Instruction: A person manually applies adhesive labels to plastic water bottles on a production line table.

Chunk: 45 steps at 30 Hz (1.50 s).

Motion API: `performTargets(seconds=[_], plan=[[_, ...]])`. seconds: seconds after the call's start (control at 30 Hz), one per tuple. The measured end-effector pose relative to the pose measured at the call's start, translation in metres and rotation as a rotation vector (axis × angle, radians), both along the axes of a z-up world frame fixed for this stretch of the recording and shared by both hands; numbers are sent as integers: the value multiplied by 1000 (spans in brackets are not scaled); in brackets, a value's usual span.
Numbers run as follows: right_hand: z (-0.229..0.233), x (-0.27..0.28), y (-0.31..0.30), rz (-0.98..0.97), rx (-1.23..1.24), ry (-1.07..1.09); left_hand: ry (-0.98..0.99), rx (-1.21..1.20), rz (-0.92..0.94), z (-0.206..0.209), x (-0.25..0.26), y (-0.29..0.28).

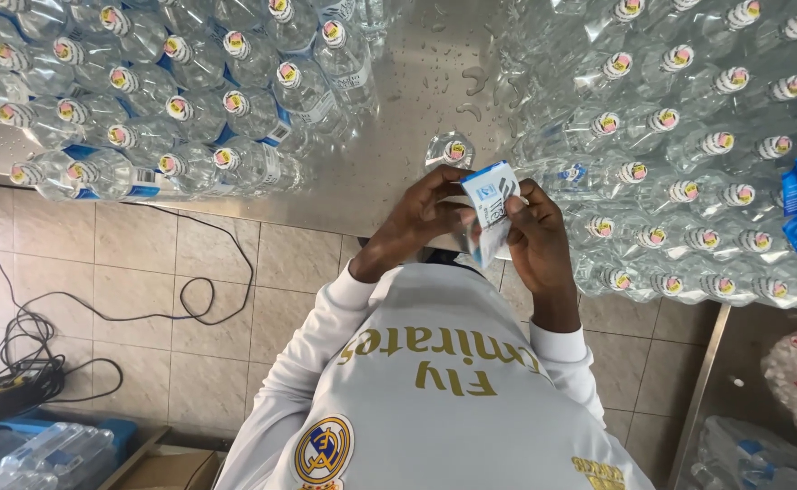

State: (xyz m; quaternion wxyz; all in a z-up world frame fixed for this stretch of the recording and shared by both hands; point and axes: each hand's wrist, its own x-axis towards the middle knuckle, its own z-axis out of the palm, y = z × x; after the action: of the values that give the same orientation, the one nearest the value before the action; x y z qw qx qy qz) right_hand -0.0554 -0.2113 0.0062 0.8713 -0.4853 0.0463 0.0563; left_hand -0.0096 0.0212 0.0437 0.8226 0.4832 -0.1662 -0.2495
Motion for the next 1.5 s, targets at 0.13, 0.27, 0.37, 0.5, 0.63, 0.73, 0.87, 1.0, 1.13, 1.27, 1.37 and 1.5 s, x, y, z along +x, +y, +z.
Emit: performTargets(seconds=[0.13,0.27,0.37,0.5,0.63,0.73,0.87,1.0,1.13,1.27,1.37,1.5], plan=[[-19,-4,-9,-13,-114,-16,14,46,45,-5,6,-1],[21,0,9,-6,-122,-26,-91,112,147,-28,8,-3],[25,2,11,59,-130,-9,-71,110,177,-14,10,0],[6,2,-3,-11,-116,-7,-217,154,268,19,29,4],[43,9,-6,-75,-137,-34,-551,588,244,-29,60,11],[28,19,-32,-33,-559,-90,-451,659,141,-78,69,-2],[91,46,7,63,-825,-152,-398,706,138,-82,68,-1],[98,63,27,242,-1029,-299,-367,772,48,-73,57,10],[110,68,45,428,-1049,-288,-362,746,-43,-77,49,20],[132,64,68,573,-1108,-289,-314,649,-7,-78,38,26],[127,61,70,664,-1379,-303,-325,513,7,-73,35,36],[108,61,68,705,-1508,-311,-276,416,27,-58,34,52]])
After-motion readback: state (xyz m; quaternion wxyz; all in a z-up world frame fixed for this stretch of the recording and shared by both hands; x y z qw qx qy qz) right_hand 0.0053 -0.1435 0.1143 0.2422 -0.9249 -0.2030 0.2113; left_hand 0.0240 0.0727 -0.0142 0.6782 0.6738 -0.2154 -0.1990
